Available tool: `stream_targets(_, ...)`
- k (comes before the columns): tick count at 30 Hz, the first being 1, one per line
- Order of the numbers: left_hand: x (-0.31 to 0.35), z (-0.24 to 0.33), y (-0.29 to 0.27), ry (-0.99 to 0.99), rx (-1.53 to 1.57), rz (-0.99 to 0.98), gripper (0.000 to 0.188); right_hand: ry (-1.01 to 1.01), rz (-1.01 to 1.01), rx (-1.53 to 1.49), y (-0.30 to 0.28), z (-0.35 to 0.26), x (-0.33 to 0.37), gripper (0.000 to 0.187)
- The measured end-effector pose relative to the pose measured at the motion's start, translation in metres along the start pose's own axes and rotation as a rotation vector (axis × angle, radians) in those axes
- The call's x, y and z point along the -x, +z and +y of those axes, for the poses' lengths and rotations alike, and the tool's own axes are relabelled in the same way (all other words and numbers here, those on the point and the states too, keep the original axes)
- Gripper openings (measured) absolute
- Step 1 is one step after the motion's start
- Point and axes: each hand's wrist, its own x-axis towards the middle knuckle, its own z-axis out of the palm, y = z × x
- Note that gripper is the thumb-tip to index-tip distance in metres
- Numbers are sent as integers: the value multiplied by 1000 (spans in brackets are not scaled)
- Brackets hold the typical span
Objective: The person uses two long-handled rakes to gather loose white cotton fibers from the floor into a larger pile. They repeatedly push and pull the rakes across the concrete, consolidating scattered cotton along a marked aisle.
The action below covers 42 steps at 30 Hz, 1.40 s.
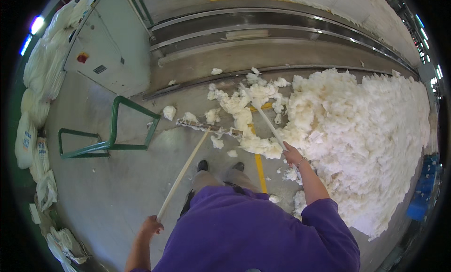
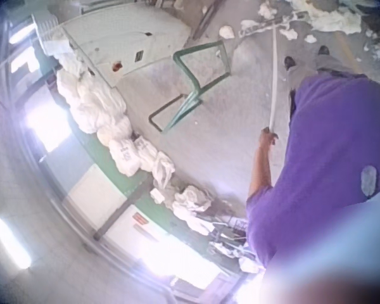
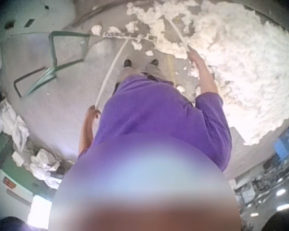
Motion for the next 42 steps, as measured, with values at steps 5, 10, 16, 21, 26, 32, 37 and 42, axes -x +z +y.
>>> stream_targets(5, -23, -46, -50, 53, 68, 32, 25, 137, 101, -47, 69, 40, 69, 60)
stream_targets(10, -72, -76, -111, 102, -22, 24, 28, 333, 51, -227, 132, 39, 163, 58)
stream_targets(16, -152, -72, -198, 156, -101, 42, 27, 395, 143, -333, 198, 22, 198, 59)
stream_targets(21, -189, -39, -246, 140, -218, -185, 25, 393, 204, -345, 228, 22, 235, 56)
stream_targets(26, -154, -18, -255, 101, -519, -214, 19, 447, 314, -485, 274, 49, 286, 55)
stream_targets(32, -115, -3, -188, 199, -713, -300, 14, 338, 427, -518, 319, 98, 352, 55)
stream_targets(37, -115, 25, -78, 370, -802, -331, 14, 431, 489, -590, 344, 120, 412, 54)
stream_targets(42, -120, 77, 52, 536, -900, -317, 18, 407, 564, -830, 358, 136, 444, 53)
